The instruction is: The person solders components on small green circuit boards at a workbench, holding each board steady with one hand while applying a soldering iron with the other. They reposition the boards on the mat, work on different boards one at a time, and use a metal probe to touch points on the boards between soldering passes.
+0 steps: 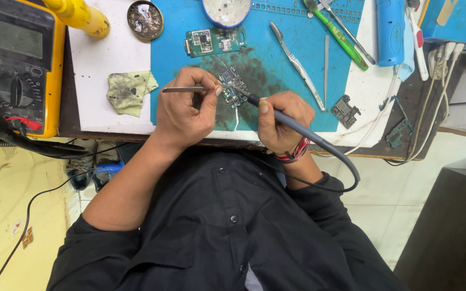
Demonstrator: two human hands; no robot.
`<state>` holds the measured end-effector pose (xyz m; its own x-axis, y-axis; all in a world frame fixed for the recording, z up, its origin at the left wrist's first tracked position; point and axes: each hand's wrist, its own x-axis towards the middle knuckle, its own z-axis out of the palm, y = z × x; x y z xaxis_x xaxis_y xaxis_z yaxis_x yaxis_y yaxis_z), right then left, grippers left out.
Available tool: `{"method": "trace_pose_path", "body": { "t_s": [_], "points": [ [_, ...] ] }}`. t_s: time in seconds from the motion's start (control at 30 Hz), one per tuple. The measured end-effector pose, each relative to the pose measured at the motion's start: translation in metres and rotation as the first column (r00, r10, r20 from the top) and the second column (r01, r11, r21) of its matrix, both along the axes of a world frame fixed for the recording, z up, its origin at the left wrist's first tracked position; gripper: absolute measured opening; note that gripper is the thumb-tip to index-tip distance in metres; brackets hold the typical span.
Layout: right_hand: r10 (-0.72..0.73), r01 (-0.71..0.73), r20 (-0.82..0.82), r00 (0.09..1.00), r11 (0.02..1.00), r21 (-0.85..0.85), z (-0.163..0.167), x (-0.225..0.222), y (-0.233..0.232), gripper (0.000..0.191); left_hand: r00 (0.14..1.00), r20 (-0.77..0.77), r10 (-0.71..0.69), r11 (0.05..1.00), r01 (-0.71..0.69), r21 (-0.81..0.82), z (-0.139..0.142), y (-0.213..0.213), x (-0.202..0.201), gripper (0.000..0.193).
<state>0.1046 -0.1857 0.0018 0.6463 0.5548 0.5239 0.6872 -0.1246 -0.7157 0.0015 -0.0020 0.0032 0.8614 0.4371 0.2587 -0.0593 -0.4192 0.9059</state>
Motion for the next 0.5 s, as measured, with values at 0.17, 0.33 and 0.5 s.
{"method": "trace_pose_path", "body": {
  "t_s": [0.17,0.33,0.5],
  "points": [
    [0.009,-0.009,0.009,1.000,1.000,0.022,-0.0004,0.0009,0.0007,0.013,1.000,0.009,0.000,1.000,0.000,0.012,-0.0001,0.0005,0.0004,0.022],
    [0.011,-0.011,0.009,1.000,1.000,0.016,-0.0005,0.0008,-0.0001,0.013,1.000,0.007,0.000,1.000,0.000,0.011,0.0000,0.0001,0.0006,0.022],
    [0.008,-0.009,0.013,1.000,1.000,0.015,-0.0005,0.0007,0.0001,0.013,1.000,0.011,0.001,1.000,-0.001,0.017,-0.0001,0.0008,0.0003,0.022]
  ]
}}
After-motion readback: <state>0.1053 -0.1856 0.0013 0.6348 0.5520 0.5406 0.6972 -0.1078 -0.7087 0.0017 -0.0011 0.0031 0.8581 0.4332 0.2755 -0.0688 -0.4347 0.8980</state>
